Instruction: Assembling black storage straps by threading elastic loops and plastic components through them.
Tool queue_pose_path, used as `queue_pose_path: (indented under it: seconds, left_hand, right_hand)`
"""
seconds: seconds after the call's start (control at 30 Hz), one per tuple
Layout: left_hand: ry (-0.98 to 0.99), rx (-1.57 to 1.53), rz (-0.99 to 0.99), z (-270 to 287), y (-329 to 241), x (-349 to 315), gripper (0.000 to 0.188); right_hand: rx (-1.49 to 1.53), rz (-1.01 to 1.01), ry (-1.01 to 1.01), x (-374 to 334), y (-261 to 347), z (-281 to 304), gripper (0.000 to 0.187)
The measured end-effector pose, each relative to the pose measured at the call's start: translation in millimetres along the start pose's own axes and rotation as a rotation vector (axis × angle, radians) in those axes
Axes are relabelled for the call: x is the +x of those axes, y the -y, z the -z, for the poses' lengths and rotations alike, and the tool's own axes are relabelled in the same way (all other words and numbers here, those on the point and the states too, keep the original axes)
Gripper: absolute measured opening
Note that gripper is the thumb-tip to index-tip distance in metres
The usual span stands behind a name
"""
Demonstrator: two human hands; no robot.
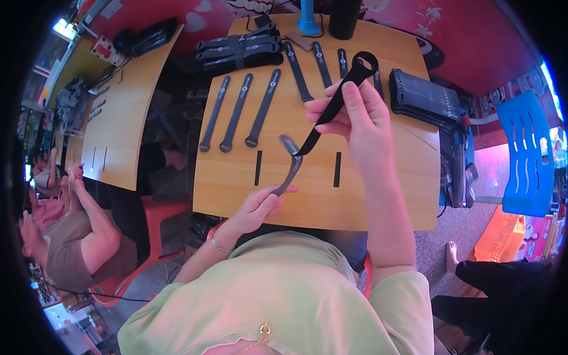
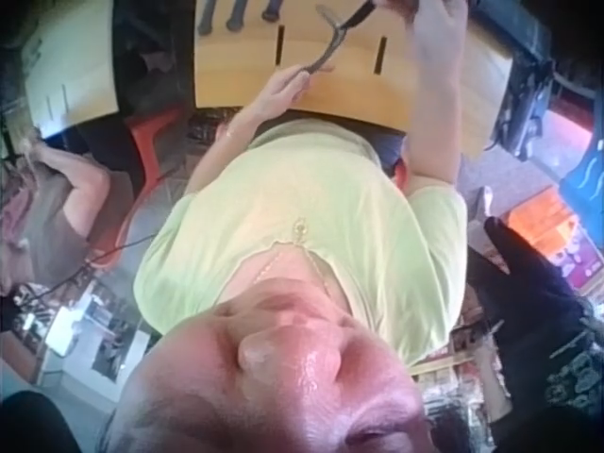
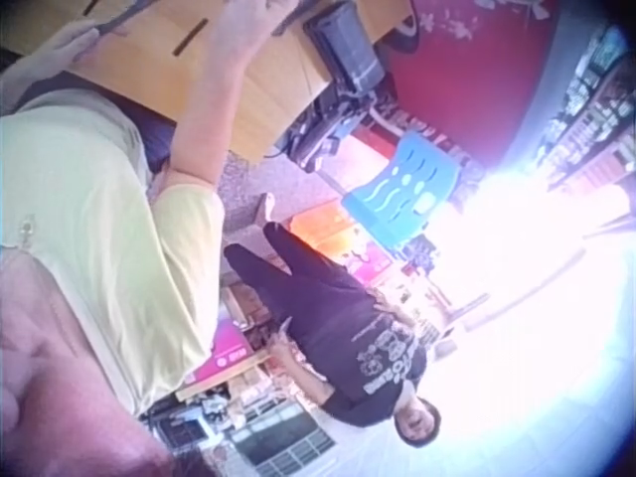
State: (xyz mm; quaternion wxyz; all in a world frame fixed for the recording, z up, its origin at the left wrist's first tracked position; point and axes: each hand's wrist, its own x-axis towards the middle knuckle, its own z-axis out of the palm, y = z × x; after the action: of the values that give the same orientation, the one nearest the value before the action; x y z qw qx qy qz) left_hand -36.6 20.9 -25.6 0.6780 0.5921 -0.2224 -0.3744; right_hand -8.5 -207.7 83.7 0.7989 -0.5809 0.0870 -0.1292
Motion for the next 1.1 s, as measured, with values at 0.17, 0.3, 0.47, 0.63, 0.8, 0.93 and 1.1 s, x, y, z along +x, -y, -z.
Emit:
queue_pose_path:
  seconds: [0.17, 0.3, 0.47, 0.63, 0.8, 0.93, 1.1]
  left_hand:
    - [0.074, 0.093, -0.126, -6.5, -11.6, 13.2, 0.041]
    - [-0.1, -0.241, -0.022, -17.9, -29.5, 27.5, 0.032]
    - [-0.114, -0.493, 0.121, -12.2, -35.0, 31.0, 0.027]
    - [0.043, -0.162, 0.177, 9.1, -29.8, 17.3, 0.031]
    - [-0.008, -0.109, 0.115, 11.6, -40.1, 10.3, 0.032]
    - [-0.035, -0.081, 0.09, 2.0, -42.8, 14.5, 0.029]
    - [-0.137, -0.008, 0.043, -6.8, -46.3, 18.3, 0.026]
  right_hand:
    - [-0.097, -0.002, 0.129, -27.1, -11.7, -16.9, 0.022]
    - [-0.098, 0.016, 0.163, -44.8, -22.0, -20.4, 0.023]
    - [0.023, 0.02, 0.049, -43.8, -25.6, -11.8, 0.023]
    - [0.176, -0.022, -0.022, -30.9, -20.6, 0.9, 0.023]
    - [0.175, -0.055, 0.115, -30.5, -40.2, -3.4, 0.021]
    - [-0.173, 0.116, 0.177, -41.1, -46.5, -16.3, 0.03]
    - [-0.377, 0.0, 0.261, -52.5, -49.3, -20.7, 0.015]
